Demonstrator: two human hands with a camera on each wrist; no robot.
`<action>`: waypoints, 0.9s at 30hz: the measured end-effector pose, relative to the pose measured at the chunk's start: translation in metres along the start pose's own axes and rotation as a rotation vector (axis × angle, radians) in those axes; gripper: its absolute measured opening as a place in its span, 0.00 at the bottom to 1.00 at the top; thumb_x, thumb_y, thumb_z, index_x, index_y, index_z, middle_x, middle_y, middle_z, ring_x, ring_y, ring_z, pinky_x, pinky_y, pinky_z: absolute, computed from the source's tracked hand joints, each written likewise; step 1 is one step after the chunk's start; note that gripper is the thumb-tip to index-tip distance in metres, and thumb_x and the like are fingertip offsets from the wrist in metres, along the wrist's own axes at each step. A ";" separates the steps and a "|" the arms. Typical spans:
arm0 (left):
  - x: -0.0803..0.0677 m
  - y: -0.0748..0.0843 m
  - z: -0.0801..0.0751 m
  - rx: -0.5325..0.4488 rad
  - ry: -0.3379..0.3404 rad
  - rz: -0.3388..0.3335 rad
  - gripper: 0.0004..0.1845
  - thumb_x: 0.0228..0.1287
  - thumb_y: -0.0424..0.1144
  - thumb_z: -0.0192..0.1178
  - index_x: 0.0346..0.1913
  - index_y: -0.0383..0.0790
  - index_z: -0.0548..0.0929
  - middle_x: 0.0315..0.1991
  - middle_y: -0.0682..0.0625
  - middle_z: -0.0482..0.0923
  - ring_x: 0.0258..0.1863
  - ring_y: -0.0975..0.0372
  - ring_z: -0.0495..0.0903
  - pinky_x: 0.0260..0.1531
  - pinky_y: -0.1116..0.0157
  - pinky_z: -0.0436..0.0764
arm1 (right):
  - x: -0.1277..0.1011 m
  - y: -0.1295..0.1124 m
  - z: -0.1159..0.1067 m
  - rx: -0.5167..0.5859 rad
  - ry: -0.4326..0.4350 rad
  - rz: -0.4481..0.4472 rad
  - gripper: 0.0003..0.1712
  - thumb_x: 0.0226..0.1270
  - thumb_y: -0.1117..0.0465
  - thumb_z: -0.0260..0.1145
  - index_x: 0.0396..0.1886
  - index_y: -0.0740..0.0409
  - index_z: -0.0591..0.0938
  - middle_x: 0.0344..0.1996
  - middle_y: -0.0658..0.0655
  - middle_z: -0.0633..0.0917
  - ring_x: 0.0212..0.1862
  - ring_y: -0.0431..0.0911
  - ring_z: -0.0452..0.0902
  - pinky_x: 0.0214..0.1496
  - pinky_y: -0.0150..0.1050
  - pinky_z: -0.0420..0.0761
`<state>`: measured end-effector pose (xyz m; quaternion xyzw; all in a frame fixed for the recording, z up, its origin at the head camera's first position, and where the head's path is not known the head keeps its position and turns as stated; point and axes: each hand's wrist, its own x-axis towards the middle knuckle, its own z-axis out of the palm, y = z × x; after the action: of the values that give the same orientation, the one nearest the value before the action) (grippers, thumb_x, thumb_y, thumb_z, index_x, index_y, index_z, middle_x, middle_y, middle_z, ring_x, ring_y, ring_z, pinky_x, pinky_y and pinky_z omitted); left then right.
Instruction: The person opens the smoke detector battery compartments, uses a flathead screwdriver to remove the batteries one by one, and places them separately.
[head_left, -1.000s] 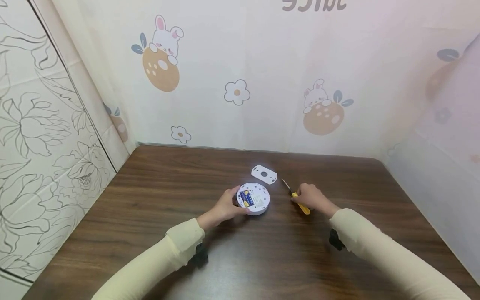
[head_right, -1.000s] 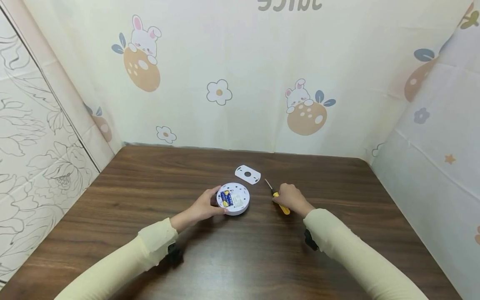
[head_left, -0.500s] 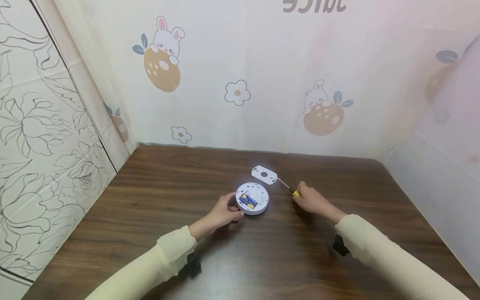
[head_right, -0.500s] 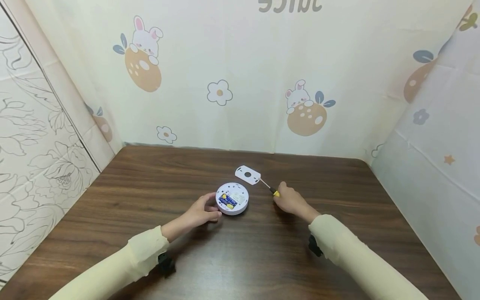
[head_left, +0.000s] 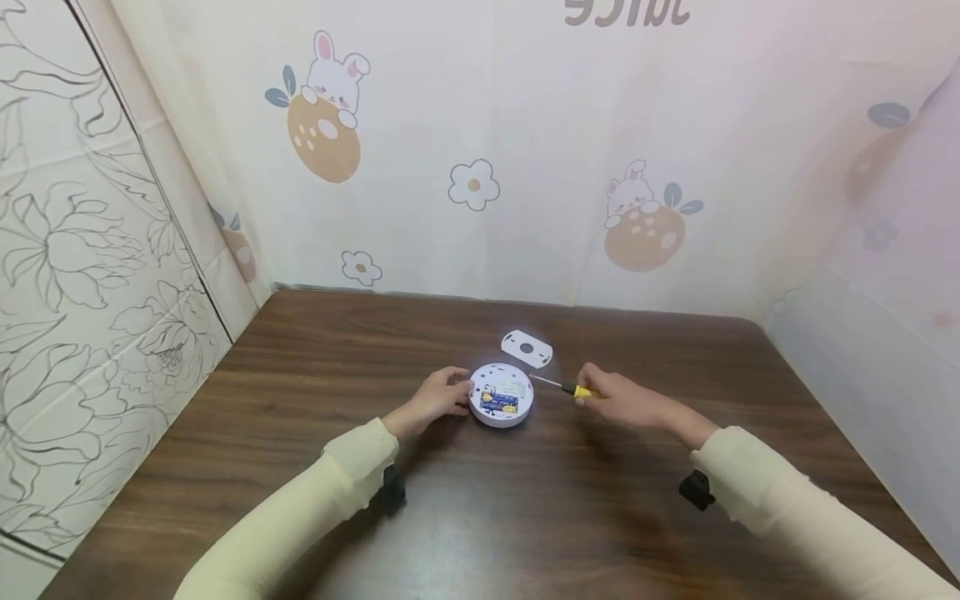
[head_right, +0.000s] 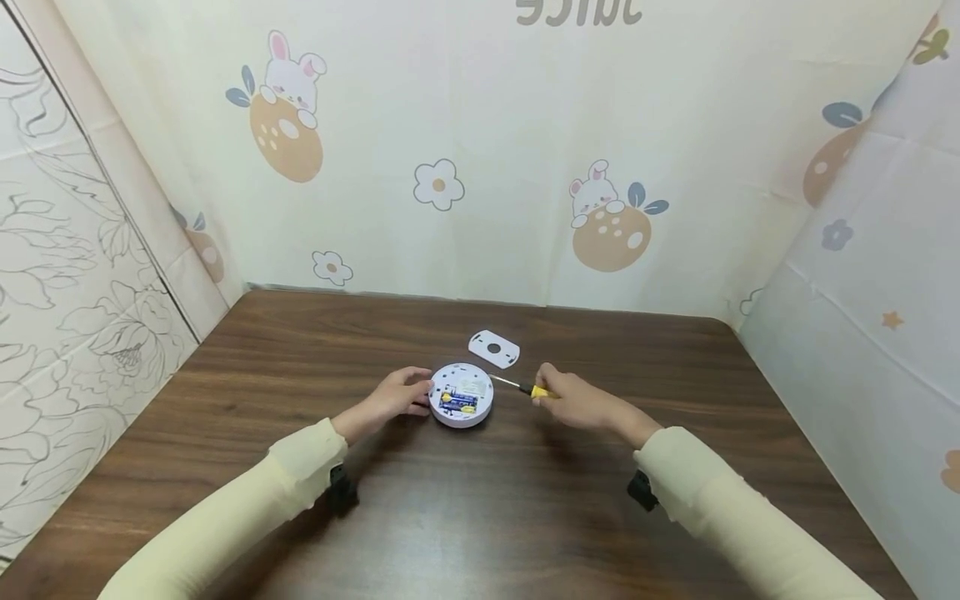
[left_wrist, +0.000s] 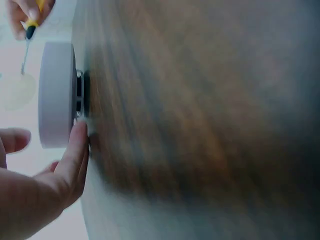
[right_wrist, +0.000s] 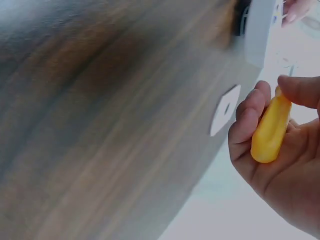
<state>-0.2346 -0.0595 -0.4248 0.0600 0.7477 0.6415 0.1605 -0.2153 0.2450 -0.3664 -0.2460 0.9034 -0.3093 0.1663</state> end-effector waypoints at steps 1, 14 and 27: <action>0.002 0.000 0.000 -0.015 -0.015 -0.011 0.23 0.71 0.32 0.51 0.64 0.23 0.64 0.50 0.31 0.74 0.42 0.51 0.80 0.41 0.58 0.85 | 0.001 -0.002 -0.001 -0.012 -0.004 -0.003 0.08 0.73 0.61 0.56 0.43 0.58 0.67 0.24 0.53 0.70 0.25 0.45 0.65 0.22 0.34 0.69; 0.011 -0.003 0.010 -0.045 -0.027 -0.050 0.26 0.68 0.29 0.55 0.67 0.32 0.67 0.57 0.36 0.71 0.40 0.56 0.78 0.38 0.58 0.85 | 0.007 -0.034 -0.012 -0.346 -0.038 -0.027 0.06 0.68 0.59 0.62 0.39 0.52 0.73 0.24 0.48 0.74 0.26 0.42 0.69 0.26 0.35 0.73; 0.009 0.000 0.013 -0.142 -0.017 -0.087 0.25 0.63 0.26 0.59 0.64 0.32 0.70 0.44 0.38 0.75 0.33 0.58 0.80 0.32 0.59 0.86 | 0.021 -0.061 -0.017 -0.570 -0.048 -0.029 0.03 0.61 0.62 0.67 0.33 0.51 0.80 0.26 0.46 0.80 0.26 0.41 0.73 0.28 0.36 0.78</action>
<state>-0.2390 -0.0448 -0.4275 0.0211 0.7008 0.6849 0.1985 -0.2196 0.1997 -0.3174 -0.3033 0.9460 -0.0392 0.1074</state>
